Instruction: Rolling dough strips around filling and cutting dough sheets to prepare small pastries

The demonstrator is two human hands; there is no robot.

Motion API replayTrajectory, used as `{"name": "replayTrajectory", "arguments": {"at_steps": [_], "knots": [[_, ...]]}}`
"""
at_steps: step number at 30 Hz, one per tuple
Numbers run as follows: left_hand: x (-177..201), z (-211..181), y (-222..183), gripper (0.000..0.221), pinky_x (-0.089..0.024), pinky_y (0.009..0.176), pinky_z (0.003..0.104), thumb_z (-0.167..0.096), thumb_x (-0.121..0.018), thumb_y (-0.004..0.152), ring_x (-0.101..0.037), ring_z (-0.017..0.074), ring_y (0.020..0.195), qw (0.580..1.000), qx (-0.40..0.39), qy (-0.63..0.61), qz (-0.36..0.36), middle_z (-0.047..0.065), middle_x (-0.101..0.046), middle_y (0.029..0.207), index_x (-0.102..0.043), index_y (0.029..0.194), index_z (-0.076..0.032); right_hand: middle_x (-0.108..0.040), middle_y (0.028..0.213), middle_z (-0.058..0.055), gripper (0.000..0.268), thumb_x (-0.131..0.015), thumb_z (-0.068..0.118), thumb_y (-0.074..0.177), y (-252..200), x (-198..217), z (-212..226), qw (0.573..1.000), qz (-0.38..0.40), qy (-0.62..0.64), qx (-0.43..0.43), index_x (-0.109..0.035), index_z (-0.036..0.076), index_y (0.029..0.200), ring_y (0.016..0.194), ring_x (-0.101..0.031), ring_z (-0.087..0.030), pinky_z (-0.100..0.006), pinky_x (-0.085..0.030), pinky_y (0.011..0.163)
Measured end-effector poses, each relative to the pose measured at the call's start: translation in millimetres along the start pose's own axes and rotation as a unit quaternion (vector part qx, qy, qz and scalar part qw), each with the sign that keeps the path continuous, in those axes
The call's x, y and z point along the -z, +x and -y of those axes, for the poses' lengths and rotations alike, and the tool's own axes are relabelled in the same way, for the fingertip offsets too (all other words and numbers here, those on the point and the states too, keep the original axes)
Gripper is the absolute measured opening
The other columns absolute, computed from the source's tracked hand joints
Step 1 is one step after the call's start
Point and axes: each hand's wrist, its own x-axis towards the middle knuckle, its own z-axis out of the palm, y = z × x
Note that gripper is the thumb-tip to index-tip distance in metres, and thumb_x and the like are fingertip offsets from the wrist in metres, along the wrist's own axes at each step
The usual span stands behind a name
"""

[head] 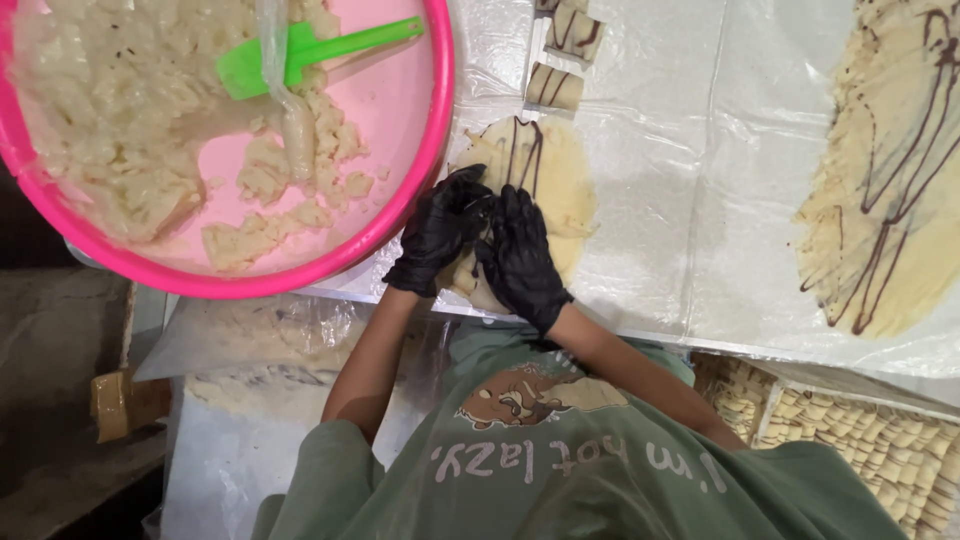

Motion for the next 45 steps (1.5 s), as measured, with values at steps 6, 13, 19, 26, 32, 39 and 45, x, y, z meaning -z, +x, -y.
{"name": "replayTrajectory", "arguments": {"at_steps": [6,13,19,26,32,39,45], "knots": [[7,-16,-7,0.046,-0.049,0.109,0.045,-0.014,-0.075,0.093,-0.06,0.0363,0.127,0.969,-0.132,0.207,0.009,0.015,-0.065,0.137,-0.063,0.138,-0.009,-0.042,0.162,-0.019,0.059,-0.053,0.039,0.108,13,3,-16,0.999,0.048,0.016,-0.018,-0.045,0.007,0.157,0.149,-0.037,-0.042,-0.054,-0.026,0.123],[-21,11,-32,0.06,-0.012,0.123,0.062,-0.041,-0.042,0.111,-0.024,0.0387,0.155,0.861,-0.11,0.494,0.053,0.009,-0.03,0.169,-0.032,0.163,-0.014,-0.027,0.168,-0.023,0.073,-0.057,0.038,0.105,-10,26,-18,0.993,0.025,-0.014,-0.118,-0.03,0.004,0.164,0.155,-0.025,-0.043,-0.056,-0.02,0.125],[-41,-26,-29,0.058,0.006,0.127,0.046,-0.03,-0.031,0.113,-0.003,0.03,0.159,0.904,0.019,0.42,0.077,0.008,-0.012,0.174,-0.02,0.164,-0.005,-0.028,0.167,-0.026,0.082,-0.064,0.045,0.099,-15,-5,-27,0.986,0.037,-0.081,-0.142,-0.035,-0.001,0.16,0.153,-0.025,-0.047,-0.064,-0.022,0.121],[-32,1,-22,0.076,0.005,0.125,0.064,-0.047,-0.037,0.102,-0.003,0.0341,0.16,0.827,0.0,0.536,0.167,0.005,-0.005,0.175,-0.012,0.168,-0.018,-0.037,0.162,-0.025,0.081,-0.067,0.05,0.097,-9,1,-38,0.991,0.025,-0.072,-0.106,-0.045,-0.001,0.156,0.15,-0.031,-0.048,-0.068,-0.024,0.118],[0,-3,-20,0.061,-0.013,0.126,0.055,-0.042,-0.051,0.103,-0.031,0.0271,0.153,0.887,-0.036,0.445,0.12,0.002,-0.034,0.165,-0.036,0.159,-0.023,-0.069,0.119,-0.003,0.047,-0.06,0.039,0.099,-46,56,-96,0.988,0.031,-0.107,-0.107,-0.066,0.023,0.142,0.118,-0.063,-0.03,-0.049,-0.047,0.096],[14,51,-18,0.048,-0.028,0.124,0.046,-0.036,-0.067,0.096,-0.05,0.024,0.141,0.933,0.076,0.345,0.073,0.003,-0.063,0.145,-0.062,0.142,-0.023,-0.07,0.106,-0.002,0.02,-0.074,0.023,0.093,-21,63,-84,0.963,-0.034,0.112,-0.242,-0.078,0.02,0.113,0.109,-0.067,-0.026,-0.036,-0.053,0.098],[26,73,-10,0.041,-0.028,0.123,0.046,-0.037,-0.068,0.097,-0.051,0.0195,0.138,0.914,-0.04,0.4,0.054,-0.002,-0.066,0.138,-0.062,0.136,-0.026,-0.074,0.121,-0.014,0.028,-0.062,0.016,0.1,-7,38,-87,0.995,-0.049,-0.043,-0.071,-0.073,0.009,0.125,0.121,-0.067,-0.033,-0.042,-0.056,0.103]]}}
